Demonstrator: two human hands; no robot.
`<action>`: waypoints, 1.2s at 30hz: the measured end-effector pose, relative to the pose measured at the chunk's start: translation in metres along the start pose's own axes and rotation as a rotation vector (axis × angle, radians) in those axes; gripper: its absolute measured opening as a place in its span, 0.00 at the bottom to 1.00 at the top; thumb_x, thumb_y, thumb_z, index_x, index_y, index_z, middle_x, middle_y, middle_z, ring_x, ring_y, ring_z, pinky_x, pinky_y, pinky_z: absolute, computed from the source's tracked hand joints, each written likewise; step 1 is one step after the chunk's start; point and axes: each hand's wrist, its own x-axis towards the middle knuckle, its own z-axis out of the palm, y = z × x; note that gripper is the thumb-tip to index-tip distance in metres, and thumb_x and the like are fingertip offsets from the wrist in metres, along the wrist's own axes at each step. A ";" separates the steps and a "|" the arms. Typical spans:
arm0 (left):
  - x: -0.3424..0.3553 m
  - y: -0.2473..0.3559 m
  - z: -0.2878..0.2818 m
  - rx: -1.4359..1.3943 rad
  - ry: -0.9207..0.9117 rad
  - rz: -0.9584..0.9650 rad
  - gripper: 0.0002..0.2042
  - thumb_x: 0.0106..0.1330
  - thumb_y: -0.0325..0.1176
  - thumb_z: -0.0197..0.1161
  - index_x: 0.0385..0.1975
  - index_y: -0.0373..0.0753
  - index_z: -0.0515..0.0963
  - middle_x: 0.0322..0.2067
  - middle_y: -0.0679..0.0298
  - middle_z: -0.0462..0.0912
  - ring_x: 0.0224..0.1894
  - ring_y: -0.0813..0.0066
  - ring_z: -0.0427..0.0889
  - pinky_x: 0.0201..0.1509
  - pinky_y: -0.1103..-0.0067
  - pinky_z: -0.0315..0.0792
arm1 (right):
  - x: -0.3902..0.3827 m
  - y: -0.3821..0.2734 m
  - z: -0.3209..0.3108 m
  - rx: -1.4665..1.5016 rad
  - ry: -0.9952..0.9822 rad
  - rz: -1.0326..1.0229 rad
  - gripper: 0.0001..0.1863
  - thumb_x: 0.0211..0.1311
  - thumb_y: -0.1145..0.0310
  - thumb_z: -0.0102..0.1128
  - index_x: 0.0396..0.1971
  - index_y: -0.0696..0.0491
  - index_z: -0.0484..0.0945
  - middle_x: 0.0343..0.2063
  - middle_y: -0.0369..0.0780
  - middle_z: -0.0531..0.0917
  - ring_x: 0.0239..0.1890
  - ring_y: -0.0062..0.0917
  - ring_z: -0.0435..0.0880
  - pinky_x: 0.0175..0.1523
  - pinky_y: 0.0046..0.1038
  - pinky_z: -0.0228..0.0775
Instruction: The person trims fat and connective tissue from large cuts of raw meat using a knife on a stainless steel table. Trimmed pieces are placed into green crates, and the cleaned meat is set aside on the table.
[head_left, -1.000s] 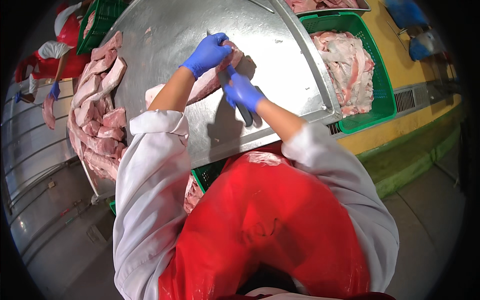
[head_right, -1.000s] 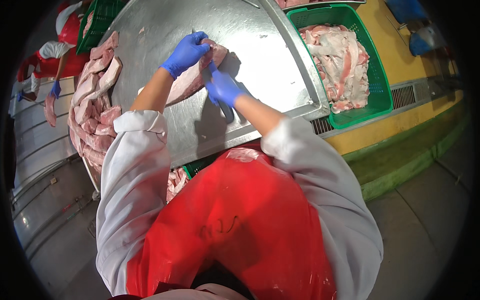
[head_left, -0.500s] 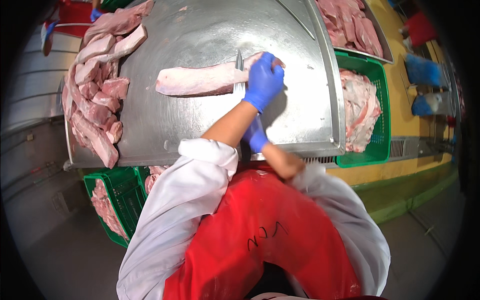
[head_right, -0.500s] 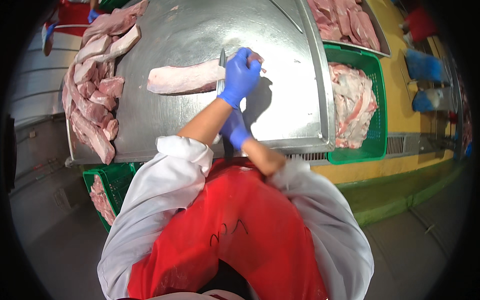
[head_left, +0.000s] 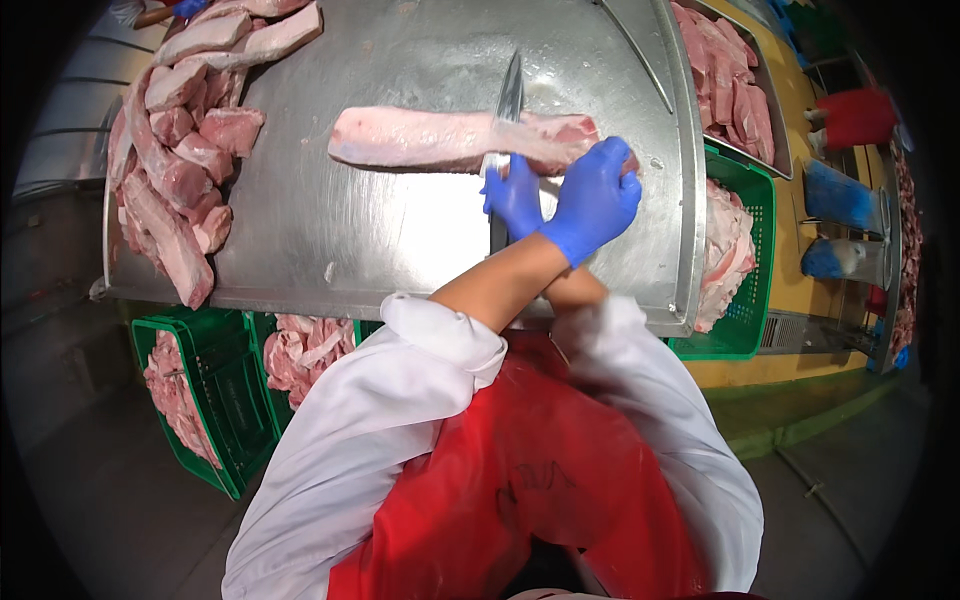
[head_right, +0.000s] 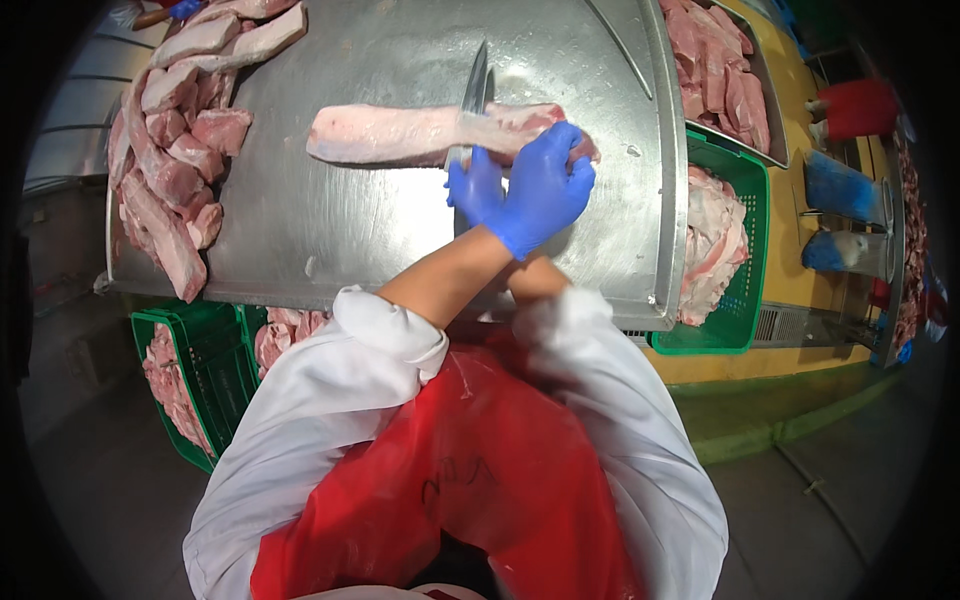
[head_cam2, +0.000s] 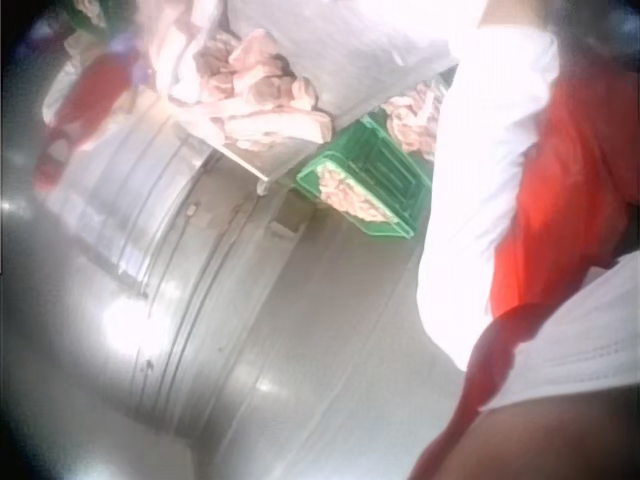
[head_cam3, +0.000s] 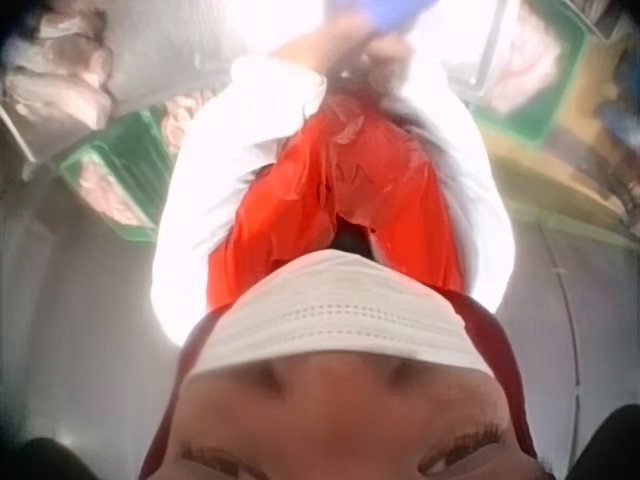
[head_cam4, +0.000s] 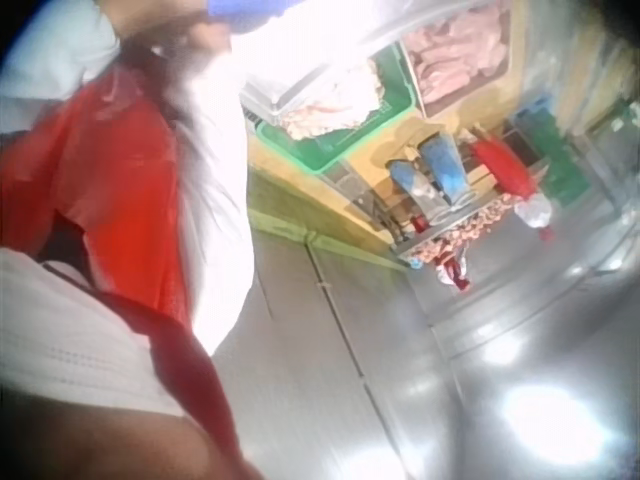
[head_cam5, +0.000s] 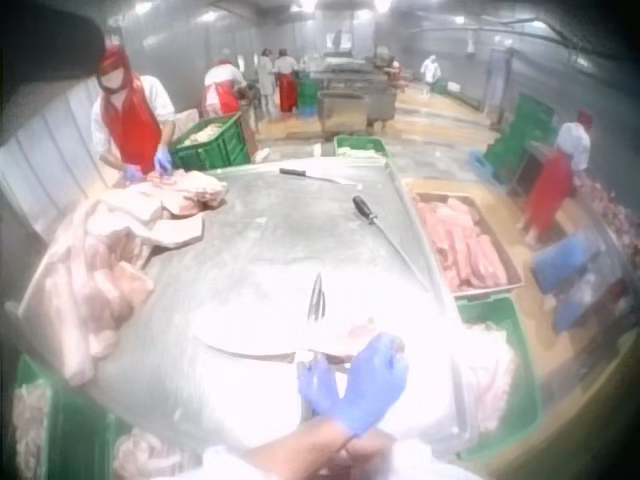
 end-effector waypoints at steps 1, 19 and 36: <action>0.002 0.003 -0.002 -0.017 0.018 -0.011 0.04 0.59 0.27 0.56 0.31 0.36 0.72 0.23 0.50 0.76 0.26 0.55 0.78 0.33 0.67 0.72 | 0.001 -0.004 0.005 -0.039 0.012 -0.009 0.40 0.68 0.69 0.53 0.74 0.55 0.43 0.21 0.40 0.80 0.17 0.24 0.78 0.21 0.30 0.73; -0.005 0.050 -0.034 -0.233 -0.010 -0.015 0.04 0.57 0.23 0.55 0.30 0.35 0.68 0.26 0.51 0.77 0.30 0.48 0.79 0.34 0.64 0.73 | -0.004 -0.020 0.075 0.094 -0.028 0.049 0.44 0.65 0.75 0.48 0.77 0.42 0.37 0.21 0.39 0.77 0.17 0.24 0.80 0.23 0.29 0.75; 0.006 0.094 -0.065 -0.493 0.081 0.002 0.06 0.55 0.21 0.54 0.28 0.36 0.65 0.24 0.54 0.73 0.28 0.52 0.77 0.34 0.65 0.71 | -0.020 -0.032 0.154 0.111 -0.123 0.020 0.43 0.66 0.73 0.50 0.75 0.51 0.36 0.28 0.42 0.80 0.23 0.25 0.81 0.30 0.29 0.79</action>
